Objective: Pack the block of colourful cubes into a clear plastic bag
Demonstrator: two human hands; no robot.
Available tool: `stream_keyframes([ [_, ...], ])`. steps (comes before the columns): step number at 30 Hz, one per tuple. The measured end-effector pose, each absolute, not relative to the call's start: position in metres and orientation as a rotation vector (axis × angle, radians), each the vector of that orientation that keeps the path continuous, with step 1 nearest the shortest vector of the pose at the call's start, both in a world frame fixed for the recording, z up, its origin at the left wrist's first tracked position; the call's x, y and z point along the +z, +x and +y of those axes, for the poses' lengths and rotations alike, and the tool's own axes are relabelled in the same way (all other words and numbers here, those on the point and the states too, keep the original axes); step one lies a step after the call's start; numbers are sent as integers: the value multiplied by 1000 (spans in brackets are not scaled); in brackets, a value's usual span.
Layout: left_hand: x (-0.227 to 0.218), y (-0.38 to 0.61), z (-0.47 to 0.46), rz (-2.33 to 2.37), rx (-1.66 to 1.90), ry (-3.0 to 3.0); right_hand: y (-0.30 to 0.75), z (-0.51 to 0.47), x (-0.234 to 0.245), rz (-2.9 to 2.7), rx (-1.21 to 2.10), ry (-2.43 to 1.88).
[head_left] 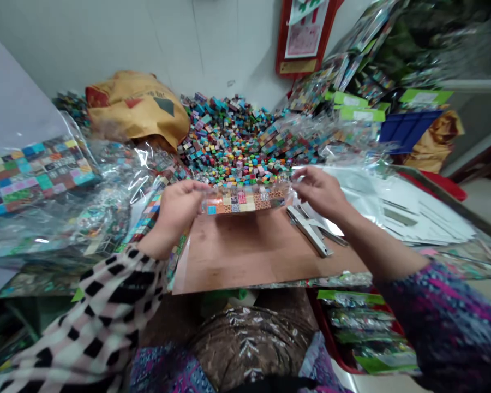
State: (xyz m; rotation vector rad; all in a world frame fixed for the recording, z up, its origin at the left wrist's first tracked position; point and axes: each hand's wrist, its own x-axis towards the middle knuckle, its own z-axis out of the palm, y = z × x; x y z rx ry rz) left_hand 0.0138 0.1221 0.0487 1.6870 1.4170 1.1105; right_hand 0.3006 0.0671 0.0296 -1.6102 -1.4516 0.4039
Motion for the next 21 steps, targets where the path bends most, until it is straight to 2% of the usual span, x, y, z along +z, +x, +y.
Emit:
stream_keyframes([
  [3,87,24,145,1391,1126,1601,301,96,79,-1359,611,-1629],
  [6,116,23,155,1402,999,1525,298,101,117,-1326,721,-1683],
  [11,152,12,141,1383,781,1486,303,77,152,-1413,771,-1705],
  [14,149,13,134,1417,673,1554,305,70,145,-1423,758,-1722],
  [21,99,33,142,1584,506,1592,303,82,88,-1510,775,-1954],
])
